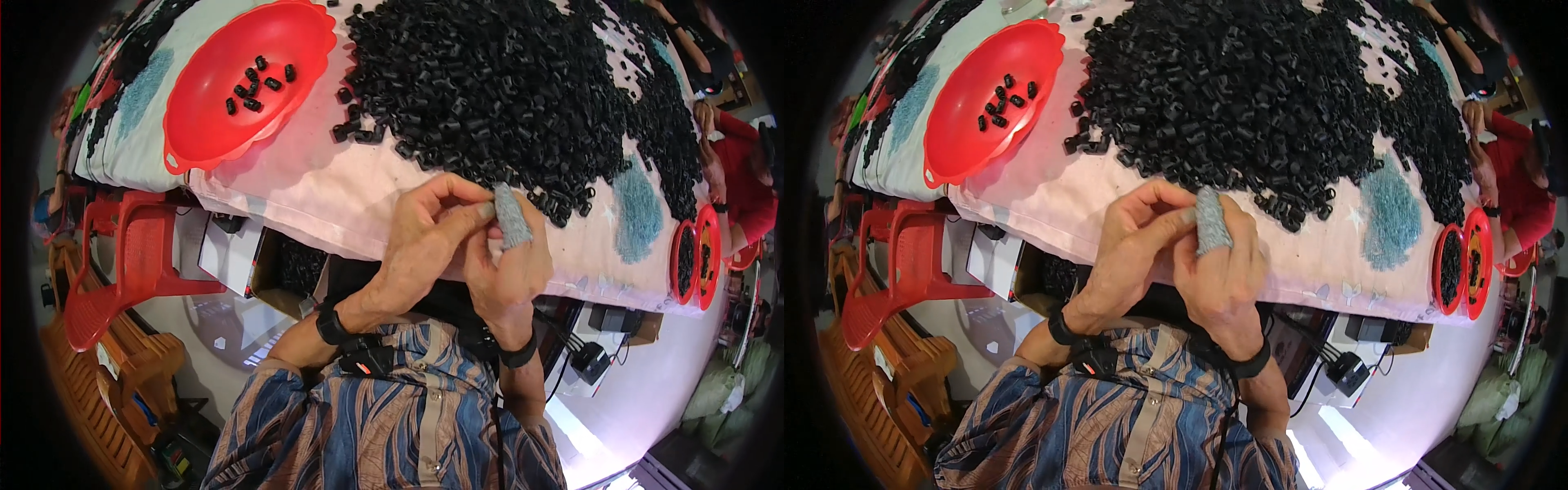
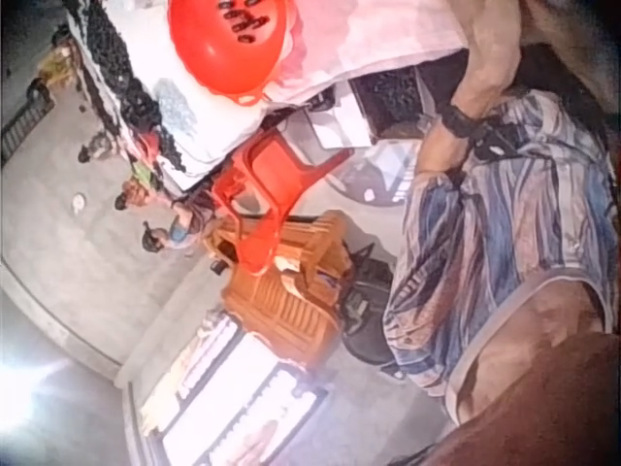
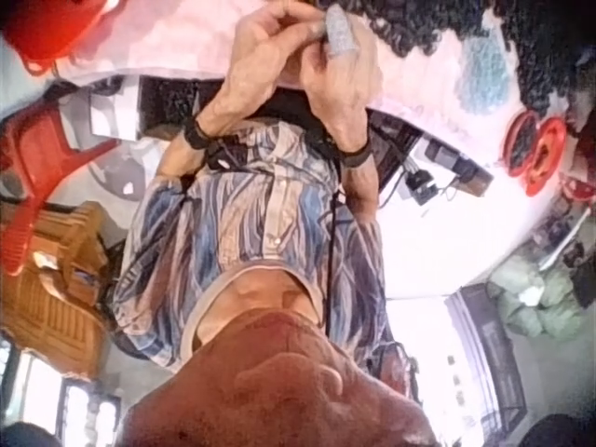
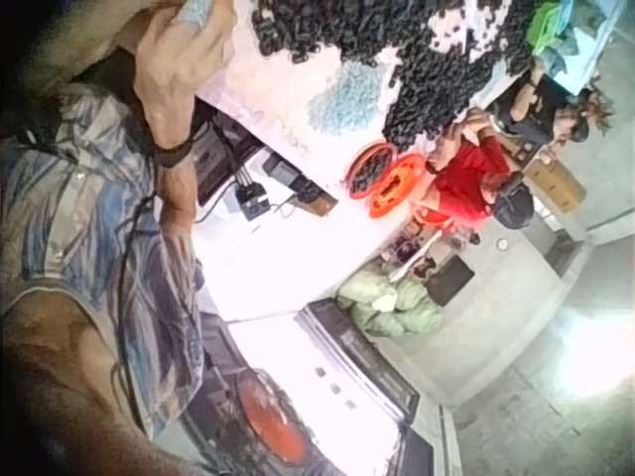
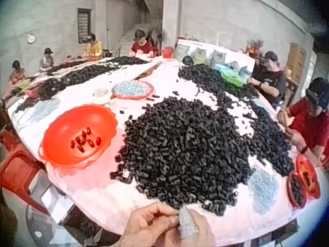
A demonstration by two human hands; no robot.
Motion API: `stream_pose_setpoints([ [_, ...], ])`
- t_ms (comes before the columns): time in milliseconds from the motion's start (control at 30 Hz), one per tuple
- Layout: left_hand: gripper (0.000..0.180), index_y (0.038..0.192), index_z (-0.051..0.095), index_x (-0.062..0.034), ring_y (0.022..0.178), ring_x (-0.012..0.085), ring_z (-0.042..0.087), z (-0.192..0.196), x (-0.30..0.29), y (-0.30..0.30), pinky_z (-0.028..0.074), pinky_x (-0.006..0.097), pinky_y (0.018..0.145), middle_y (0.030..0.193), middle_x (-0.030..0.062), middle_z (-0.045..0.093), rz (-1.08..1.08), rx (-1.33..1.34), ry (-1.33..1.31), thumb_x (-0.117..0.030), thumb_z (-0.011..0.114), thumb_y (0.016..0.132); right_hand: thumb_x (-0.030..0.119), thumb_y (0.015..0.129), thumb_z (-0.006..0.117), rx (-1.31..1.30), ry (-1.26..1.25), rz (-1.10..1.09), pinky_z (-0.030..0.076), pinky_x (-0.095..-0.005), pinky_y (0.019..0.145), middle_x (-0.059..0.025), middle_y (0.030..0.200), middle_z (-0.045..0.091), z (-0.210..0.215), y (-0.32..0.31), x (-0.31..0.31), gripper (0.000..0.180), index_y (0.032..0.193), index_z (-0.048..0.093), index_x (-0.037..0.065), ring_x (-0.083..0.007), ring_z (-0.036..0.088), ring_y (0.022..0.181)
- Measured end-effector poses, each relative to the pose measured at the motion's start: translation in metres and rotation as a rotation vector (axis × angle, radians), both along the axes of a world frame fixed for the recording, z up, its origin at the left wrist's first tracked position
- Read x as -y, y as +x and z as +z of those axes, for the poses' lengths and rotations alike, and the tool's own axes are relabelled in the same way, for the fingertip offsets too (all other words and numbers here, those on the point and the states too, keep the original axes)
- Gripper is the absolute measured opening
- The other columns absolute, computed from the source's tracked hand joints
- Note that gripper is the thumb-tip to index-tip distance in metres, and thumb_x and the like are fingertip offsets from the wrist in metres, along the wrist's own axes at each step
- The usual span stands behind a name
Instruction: Sorting and inspecting small black plastic shoe components at a table.
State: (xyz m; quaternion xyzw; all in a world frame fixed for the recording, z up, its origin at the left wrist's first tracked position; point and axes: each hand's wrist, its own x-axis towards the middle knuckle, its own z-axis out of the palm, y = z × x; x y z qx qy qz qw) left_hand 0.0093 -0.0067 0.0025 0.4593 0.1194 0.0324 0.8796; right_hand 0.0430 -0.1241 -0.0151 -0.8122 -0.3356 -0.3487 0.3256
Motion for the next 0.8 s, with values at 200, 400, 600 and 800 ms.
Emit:
stream_pose_setpoints([
  [200, 0.016, 0.105, 0.063, 0.0020, 0.082, 0.0120, 0.065, 0.011, -0.011, -0.004, 0.053, 0.024, 0.075, 0.097, 0.0079, 0.068, -0.082, 0.025, 0.073, 0.001, 0.064, 0.089, -0.002, 0.075, 0.076, -0.319, 0.164, 0.027, 0.054, -0.0300, 0.068, -0.0134, 0.095, 0.067, 0.010, -0.010, 0.028, 0.041, 0.114, 0.064, -0.004, -0.0213, 0.067, 0.075],
  [400, 0.008, 0.093, 0.066, 0.0011, 0.079, 0.0088, 0.061, 0.018, -0.087, 0.005, 0.050, 0.023, 0.074, 0.088, 0.0032, 0.066, 0.682, 0.286, 0.838, 0.003, 0.065, 0.086, -0.007, 0.085, 0.061, -0.562, 0.492, -0.178, 0.051, -0.0257, 0.065, -0.0127, 0.090, 0.068, 0.011, -0.013, 0.070, 0.021, 0.105, 0.067, -0.008, -0.0139, 0.063, 0.069],
  [600, 0.009, 0.094, 0.067, 0.0011, 0.077, 0.0140, 0.065, 0.031, -0.139, 0.008, 0.053, 0.027, 0.073, 0.086, 0.0073, 0.067, 1.082, 0.051, 1.377, 0.001, 0.067, 0.085, 0.003, 0.091, 0.061, -0.673, 0.573, -0.191, 0.048, -0.0220, 0.063, -0.0084, 0.084, 0.068, 0.001, -0.002, 0.072, 0.021, 0.109, 0.068, -0.005, -0.0105, 0.059, 0.068],
  [800, 0.016, 0.095, 0.068, -0.0010, 0.075, 0.0112, 0.062, 0.019, -0.091, 0.008, 0.050, 0.024, 0.065, 0.090, 0.0050, 0.066, 0.483, 0.225, 1.071, 0.000, 0.071, 0.079, 0.005, 0.090, 0.064, -0.663, 0.517, -0.254, 0.048, -0.0215, 0.062, -0.0082, 0.081, 0.069, -0.003, 0.000, 0.077, 0.017, 0.102, 0.070, -0.005, -0.0091, 0.059, 0.068],
])
